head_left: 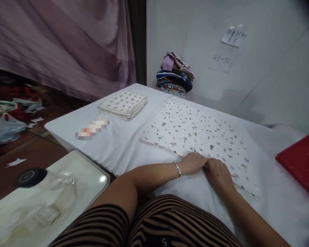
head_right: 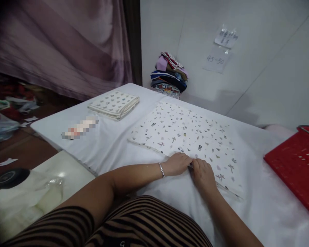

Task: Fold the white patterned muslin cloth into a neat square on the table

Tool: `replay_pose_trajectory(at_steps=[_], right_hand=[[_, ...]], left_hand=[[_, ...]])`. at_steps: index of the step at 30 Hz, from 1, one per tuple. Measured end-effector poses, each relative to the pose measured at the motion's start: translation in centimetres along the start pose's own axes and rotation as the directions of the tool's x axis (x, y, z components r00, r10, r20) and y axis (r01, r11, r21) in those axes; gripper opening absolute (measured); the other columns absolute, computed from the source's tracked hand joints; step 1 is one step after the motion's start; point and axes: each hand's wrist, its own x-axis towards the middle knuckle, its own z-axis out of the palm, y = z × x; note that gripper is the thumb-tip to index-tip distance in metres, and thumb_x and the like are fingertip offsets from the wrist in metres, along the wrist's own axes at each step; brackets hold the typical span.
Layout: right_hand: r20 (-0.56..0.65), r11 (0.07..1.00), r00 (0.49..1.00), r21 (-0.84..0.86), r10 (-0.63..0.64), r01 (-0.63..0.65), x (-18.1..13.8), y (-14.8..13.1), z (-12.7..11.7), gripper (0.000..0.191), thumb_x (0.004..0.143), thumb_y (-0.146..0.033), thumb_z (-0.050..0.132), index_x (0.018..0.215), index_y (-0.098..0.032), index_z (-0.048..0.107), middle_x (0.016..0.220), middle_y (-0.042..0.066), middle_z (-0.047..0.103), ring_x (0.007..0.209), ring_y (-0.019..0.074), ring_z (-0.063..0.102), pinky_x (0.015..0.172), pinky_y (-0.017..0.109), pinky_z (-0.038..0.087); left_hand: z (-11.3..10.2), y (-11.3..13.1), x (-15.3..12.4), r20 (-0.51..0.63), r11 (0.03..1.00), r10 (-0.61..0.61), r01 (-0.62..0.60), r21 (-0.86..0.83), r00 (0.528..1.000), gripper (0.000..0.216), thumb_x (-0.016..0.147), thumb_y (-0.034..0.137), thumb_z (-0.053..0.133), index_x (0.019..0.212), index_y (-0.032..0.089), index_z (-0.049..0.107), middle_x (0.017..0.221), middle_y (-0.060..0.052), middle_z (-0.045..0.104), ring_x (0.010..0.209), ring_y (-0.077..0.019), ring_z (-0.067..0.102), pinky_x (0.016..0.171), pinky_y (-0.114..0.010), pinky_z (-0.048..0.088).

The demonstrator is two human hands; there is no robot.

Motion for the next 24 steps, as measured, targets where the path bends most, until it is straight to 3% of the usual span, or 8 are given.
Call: replay_pose_trajectory(at_steps=[3, 9, 17, 24], right_hand=[[-0.005, 0.995, 0.998, 0.075, -0.059, 0.059, 0.3, 0.2, 0.7, 0.018, 0.080, -0.008, 0.041, 0.090, -0.014, 0.054, 0.083, 0.009, 0.056, 0.078, 0.0203, 0.050, 0.070, 0.031, 0.039], [-0.093, 0.987, 0.988, 0.093, -0.123, 0.132, -0.5, 1.2, 1.7, 0.024, 0.083, -0.012, 0.042, 0.104, -0.013, 0.052, 0.091, 0.011, 0.057, 0.084, 0.0214, 0.051, 0.073, 0.031, 0.042], [-0.019, 0.999, 1.000, -0.050, -0.011, 0.010, 1.4, -0.7, 0.6, 0.034, 0.077, -0.010, 0.045, 0.110, -0.013, 0.051, 0.092, 0.010, 0.059, 0.083, 0.0234, 0.051, 0.072, 0.035, 0.039], [-0.012, 0.995, 0.996, 0.052, -0.086, 0.086, 3.8, -2.7, 1.2, 0.026, 0.079, -0.007, 0.043, 0.099, -0.013, 0.058, 0.096, 0.012, 0.059, 0.089, 0.0231, 0.051, 0.077, 0.035, 0.041]], left_hand=[[-0.6, -0.2, -0.8, -0.039, 0.999, -0.009, 0.011, 0.048, 0.999, 0.011, 0.085, 0.016, 0.046, 0.094, 0.014, 0.051, 0.090, -0.006, 0.060, 0.086, -0.0193, 0.053, 0.069, -0.033, 0.039], [-2.6, -3.2, -3.1, 0.000, 0.978, -0.114, 0.113, 0.175, 0.993, 0.012, 0.086, 0.011, 0.041, 0.094, 0.015, 0.050, 0.094, -0.007, 0.056, 0.088, -0.0199, 0.049, 0.071, -0.034, 0.036], [-4.7, -7.6, -7.2, -0.029, 0.903, -0.336, 0.331, 0.273, 0.941, 0.017, 0.086, 0.009, 0.038, 0.097, 0.015, 0.051, 0.098, -0.008, 0.056, 0.091, -0.0210, 0.048, 0.077, -0.035, 0.034], [-5.4, -8.8, -8.4, -0.021, 0.924, -0.286, 0.281, 0.259, 0.958, 0.022, 0.085, 0.006, 0.038, 0.100, 0.015, 0.052, 0.096, -0.009, 0.058, 0.090, -0.0208, 0.049, 0.078, -0.034, 0.034]])
